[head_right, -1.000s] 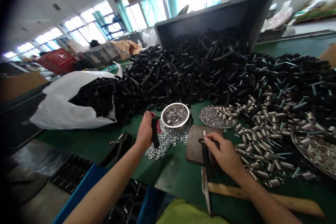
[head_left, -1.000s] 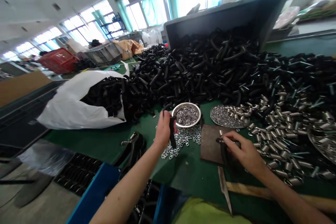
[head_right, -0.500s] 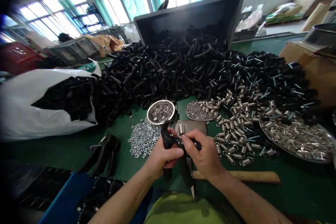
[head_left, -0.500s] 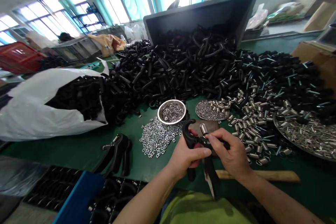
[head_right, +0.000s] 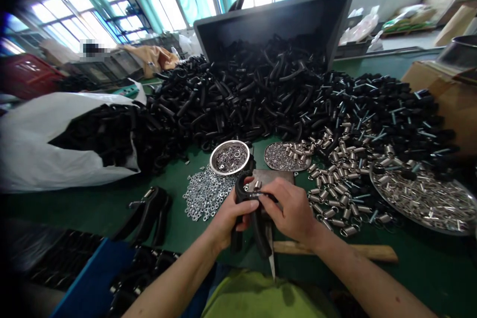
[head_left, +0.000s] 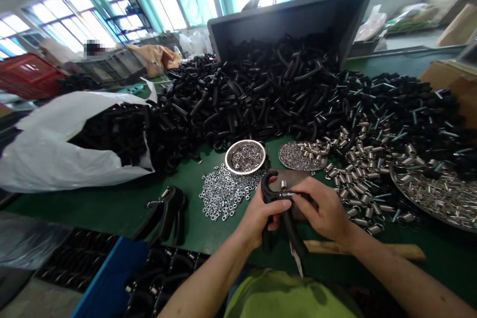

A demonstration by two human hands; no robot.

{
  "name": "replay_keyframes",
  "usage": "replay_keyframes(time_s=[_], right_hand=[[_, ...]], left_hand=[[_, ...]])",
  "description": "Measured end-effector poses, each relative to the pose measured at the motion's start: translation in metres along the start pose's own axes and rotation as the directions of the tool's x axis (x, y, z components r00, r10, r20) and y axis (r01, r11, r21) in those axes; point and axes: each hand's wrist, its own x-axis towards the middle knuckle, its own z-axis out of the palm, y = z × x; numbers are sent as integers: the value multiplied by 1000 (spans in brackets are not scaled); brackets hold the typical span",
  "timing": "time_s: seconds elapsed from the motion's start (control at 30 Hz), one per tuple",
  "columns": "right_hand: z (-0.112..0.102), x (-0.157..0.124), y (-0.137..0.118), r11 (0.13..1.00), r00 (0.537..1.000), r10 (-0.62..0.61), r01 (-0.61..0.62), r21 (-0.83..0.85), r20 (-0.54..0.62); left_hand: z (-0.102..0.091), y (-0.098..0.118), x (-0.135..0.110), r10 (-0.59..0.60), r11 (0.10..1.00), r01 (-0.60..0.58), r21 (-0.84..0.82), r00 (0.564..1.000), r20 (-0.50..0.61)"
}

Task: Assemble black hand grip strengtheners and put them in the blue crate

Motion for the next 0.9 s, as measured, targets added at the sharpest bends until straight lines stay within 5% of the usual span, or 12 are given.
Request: replay_keyframes(time_s=[0.1,0.17,0.27,0.33,0.47,0.53,0.7,0.9], right_hand=[[5,-4,8,960,964,262,-265,87,47],[9,-4,12,831,855,445,-505,234,266],[12,3,13,687,731,394,-637,350,558],[15,9,10,720,748,361,-603,343,557],[18,12,-2,882,867,406,-454,124,288],[18,11,-7,924,892,369,-382,-5,261],[15,13,-16,941,876,310,-228,-250,369],[13,28,-5,886,840,339,-135,-443,423]], left_hand=[[-6,5,0,195,958,-175,227,978,-68],[-9,8,-1,328,876,-283,389,943,-51],[-11,10,-1,321,817,-311,486,945,65],[-10,6,0,297,823,-304,480,950,93],[-7,-12,-1,336,869,-308,387,942,-4],[-8,-20,-2,359,861,-319,396,933,-30],[-12,-28,-5,411,784,-361,505,911,12],[-7,-22,14,388,808,-377,453,919,72]])
